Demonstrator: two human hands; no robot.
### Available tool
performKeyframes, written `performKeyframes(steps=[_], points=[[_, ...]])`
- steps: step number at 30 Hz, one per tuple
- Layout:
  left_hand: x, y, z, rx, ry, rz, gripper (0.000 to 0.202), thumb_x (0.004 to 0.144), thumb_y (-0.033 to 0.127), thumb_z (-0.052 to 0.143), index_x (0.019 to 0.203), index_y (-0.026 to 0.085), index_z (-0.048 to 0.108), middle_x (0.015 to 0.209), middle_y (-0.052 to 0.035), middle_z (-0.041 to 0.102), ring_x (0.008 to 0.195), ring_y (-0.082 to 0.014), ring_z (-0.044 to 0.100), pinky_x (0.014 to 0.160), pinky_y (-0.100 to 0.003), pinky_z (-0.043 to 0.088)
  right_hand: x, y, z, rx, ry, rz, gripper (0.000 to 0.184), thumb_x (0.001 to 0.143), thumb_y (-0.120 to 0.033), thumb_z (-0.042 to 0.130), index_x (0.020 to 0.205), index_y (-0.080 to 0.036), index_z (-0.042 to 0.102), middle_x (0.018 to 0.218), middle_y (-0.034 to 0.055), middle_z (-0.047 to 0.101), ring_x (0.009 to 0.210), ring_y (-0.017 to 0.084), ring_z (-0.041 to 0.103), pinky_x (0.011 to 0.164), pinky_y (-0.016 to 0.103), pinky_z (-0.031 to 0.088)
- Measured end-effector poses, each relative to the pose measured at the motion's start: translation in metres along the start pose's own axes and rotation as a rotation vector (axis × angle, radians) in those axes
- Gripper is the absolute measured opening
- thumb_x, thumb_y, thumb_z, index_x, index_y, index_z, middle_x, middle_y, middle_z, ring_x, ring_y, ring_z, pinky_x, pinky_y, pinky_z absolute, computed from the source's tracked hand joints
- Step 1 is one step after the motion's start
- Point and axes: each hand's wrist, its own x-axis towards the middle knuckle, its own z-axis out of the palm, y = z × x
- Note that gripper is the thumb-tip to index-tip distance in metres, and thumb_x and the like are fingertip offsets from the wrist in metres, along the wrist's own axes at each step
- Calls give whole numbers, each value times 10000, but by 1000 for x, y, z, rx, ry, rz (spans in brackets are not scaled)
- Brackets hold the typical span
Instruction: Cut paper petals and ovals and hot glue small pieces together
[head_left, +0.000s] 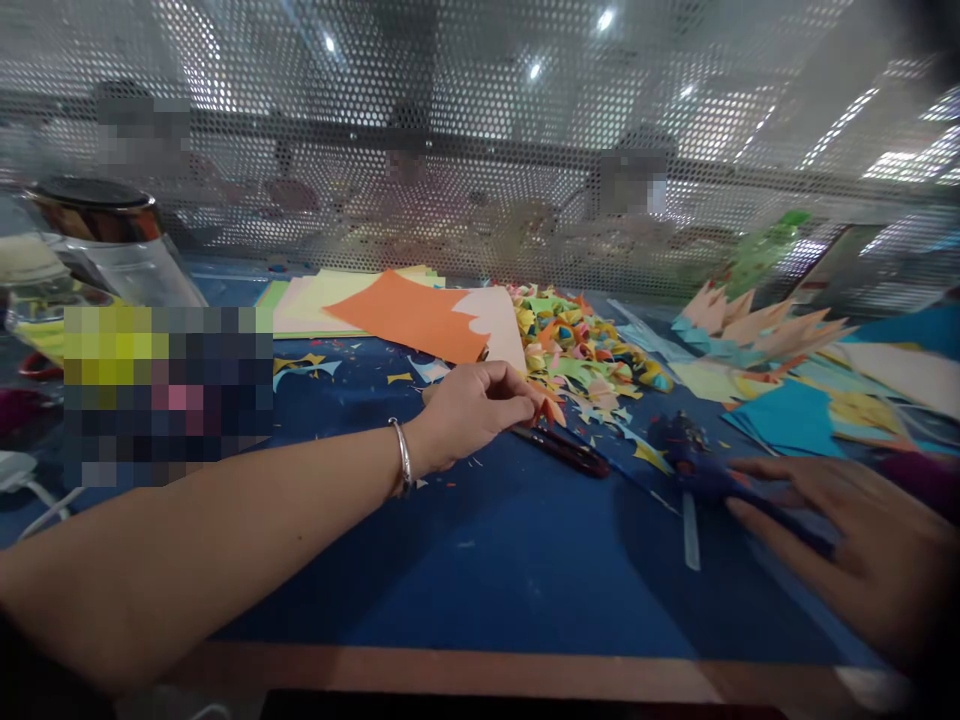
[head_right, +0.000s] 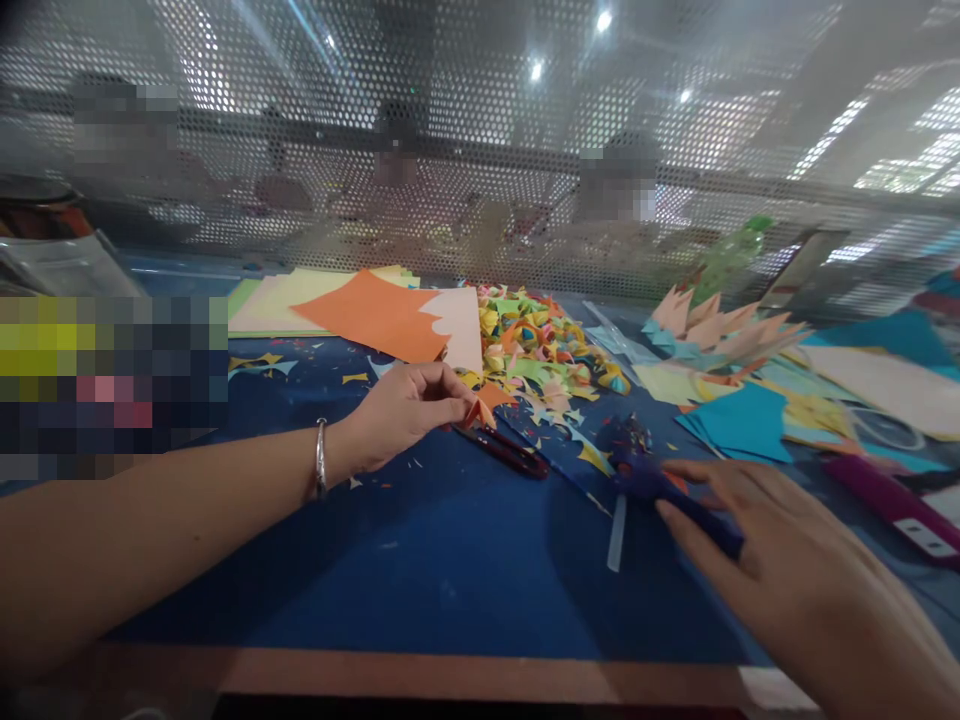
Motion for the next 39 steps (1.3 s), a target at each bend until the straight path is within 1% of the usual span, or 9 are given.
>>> performKeyframes(steps=[2,7,8,11,15,25,33,36,39], points=[[0,-2,0,31,-27,31,122,780,131,666,687,149,590,704,-12,658,672,-95,593,713,-269,484,9,-30,-12,87,72,-62,362,876,-580,552,1072,-293,652,1003,38,721,827,229,708,707,359,555],[-4,-2,0,128,-53,53,77,771,148,671,723,150,612,777,-43,701,745,-124,637,742,-283,502,43,-115,-41,190,0,-140,330,924,-576,533,951,-294,701,882,14,744,678,187,702,529,293,493],[-5,-2,1,134,-64,53,64,773,148,672,734,148,621,789,-46,706,749,-123,642,745,-281,505,49,-127,-44,235,-43,-161,294,945,-523,529,961,-284,700,887,18,743,704,180,708,558,284,509],[-6,-3,2,89,-113,56,62,786,145,671,743,143,626,789,-40,701,741,-113,648,747,-270,513,62,-148,-42,337,-9,-227,254,961,-432,515,932,-254,694,880,34,739,754,185,710,630,288,538],[-4,-6,4,-14,-188,52,101,795,155,692,740,140,608,792,-35,691,755,-112,658,784,-286,529,64,-151,-35,359,-3,-257,211,957,-364,525,895,-245,687,826,21,731,718,177,706,614,284,534],[-5,-7,3,-48,-244,66,113,766,122,706,797,147,599,764,-5,662,716,-89,632,735,-254,493,58,-147,-34,416,-32,-197,193,947,-353,548,891,-256,705,791,2,728,672,163,702,531,256,522],[-7,-5,1,19,-298,158,306,745,177,726,966,194,515,735,44,614,670,-91,601,671,-247,473,58,-145,-29,404,6,-187,207,950,-338,545,850,-239,696,762,10,721,646,158,682,550,256,497],[-11,0,2,47,-320,200,253,770,166,680,936,199,491,707,53,588,670,-92,589,652,-235,451,57,-142,-31,403,7,-149,225,952,-369,541,847,-238,689,773,14,723,655,163,680,570,260,499],[-13,2,3,124,-267,213,158,783,190,670,842,188,523,709,43,566,668,-85,550,647,-233,430,54,-130,-36,341,-65,-75,238,950,-423,551,874,-255,702,804,10,733,689,168,691,597,261,512]])
